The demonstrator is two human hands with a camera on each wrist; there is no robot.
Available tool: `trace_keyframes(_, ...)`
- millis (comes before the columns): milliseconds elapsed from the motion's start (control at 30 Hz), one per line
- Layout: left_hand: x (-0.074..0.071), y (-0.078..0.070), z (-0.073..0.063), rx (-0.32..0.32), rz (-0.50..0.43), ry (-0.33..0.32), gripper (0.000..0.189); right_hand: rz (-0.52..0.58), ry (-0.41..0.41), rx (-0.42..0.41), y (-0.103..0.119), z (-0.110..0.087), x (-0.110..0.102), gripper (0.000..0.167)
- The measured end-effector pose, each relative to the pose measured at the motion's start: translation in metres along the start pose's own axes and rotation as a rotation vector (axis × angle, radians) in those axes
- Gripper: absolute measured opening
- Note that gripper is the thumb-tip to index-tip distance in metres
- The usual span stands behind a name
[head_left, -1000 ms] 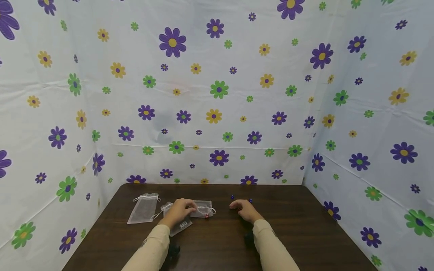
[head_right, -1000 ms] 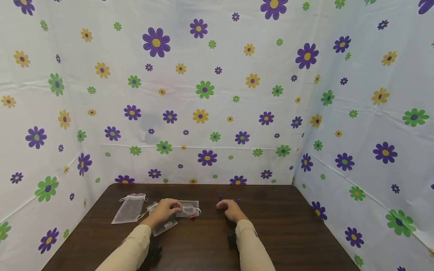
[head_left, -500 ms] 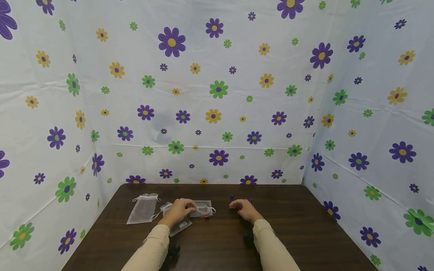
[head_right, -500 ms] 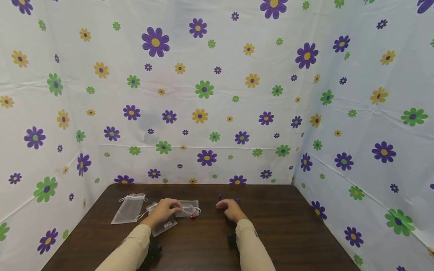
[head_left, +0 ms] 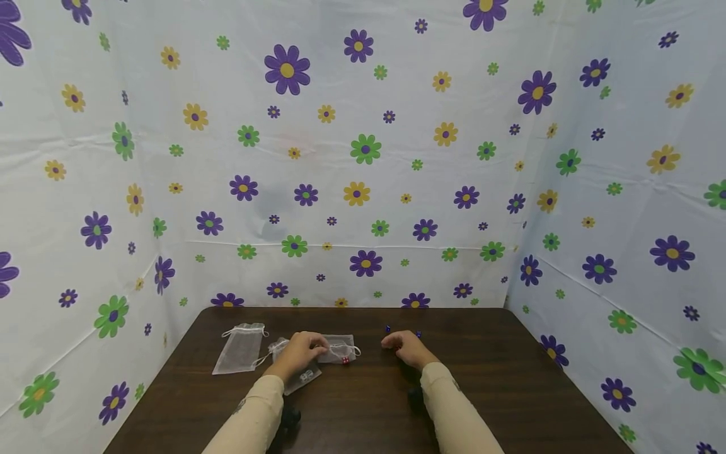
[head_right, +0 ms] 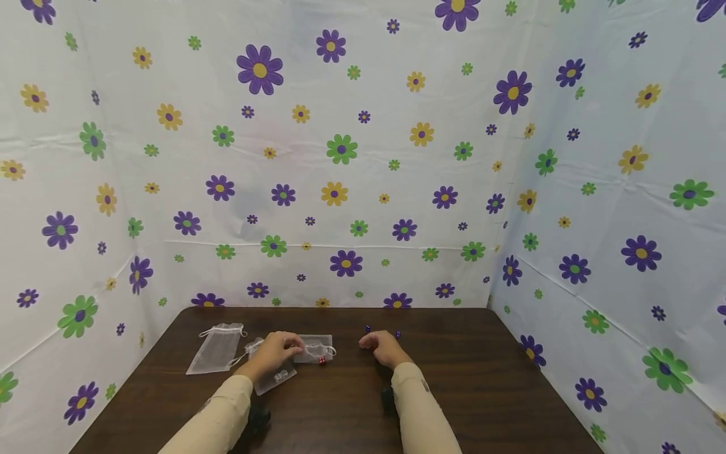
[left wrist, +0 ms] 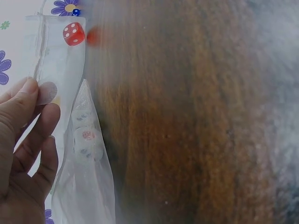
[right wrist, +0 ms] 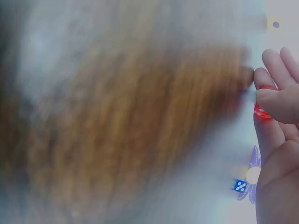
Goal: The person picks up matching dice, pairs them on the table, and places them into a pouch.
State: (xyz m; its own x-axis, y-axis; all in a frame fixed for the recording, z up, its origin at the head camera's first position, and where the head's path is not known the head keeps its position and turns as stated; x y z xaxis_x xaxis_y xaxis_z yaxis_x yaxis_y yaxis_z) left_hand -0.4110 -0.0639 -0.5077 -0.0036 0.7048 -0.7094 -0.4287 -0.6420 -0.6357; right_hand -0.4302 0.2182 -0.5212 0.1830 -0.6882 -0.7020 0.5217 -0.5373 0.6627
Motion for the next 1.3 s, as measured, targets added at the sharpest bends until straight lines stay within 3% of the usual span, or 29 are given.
trace_keyframes(100,-0.001,-0.002,-0.002,-0.012,0.003,0.002,0.001,-0.011,0.016,-0.022,0.004,0.002,0.002,0.048)
trace_keyframes(433,-0.005,-0.007,-0.005,-0.018,-0.014,0.001,0.006,-0.062,0.029,-0.076,0.017,0.016,0.006,0.046)
trace_keyframes(767,-0.005,-0.01,-0.004,0.025,-0.014,-0.019,0.004,-0.083,0.024,-0.071,0.038,0.027,0.005,0.044)
trace_keyframes(1033,-0.005,-0.011,-0.004,0.012,-0.023,-0.011,0.008,-0.111,0.027,-0.124,0.051,0.037,0.01,0.044)
trace_keyframes(1300,-0.004,-0.012,-0.003,0.005,-0.032,-0.001,0.005,-0.119,0.014,-0.107,0.058,0.046,0.012,0.043)
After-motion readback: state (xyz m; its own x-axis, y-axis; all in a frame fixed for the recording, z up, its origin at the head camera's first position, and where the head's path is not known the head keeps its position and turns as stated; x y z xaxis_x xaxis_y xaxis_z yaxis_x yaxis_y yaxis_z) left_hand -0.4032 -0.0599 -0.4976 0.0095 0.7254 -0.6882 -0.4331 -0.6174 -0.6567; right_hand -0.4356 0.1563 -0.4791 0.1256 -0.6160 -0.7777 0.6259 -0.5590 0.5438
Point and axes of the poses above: each hand's wrist, its own z-axis towards the middle knuckle, its own x-axis out of the palm, y = z × x, the point moved 6 cm from there along z, towards the middle knuckle, and after that the axes turned 8 degrees about -x, right-handed, at the moved point
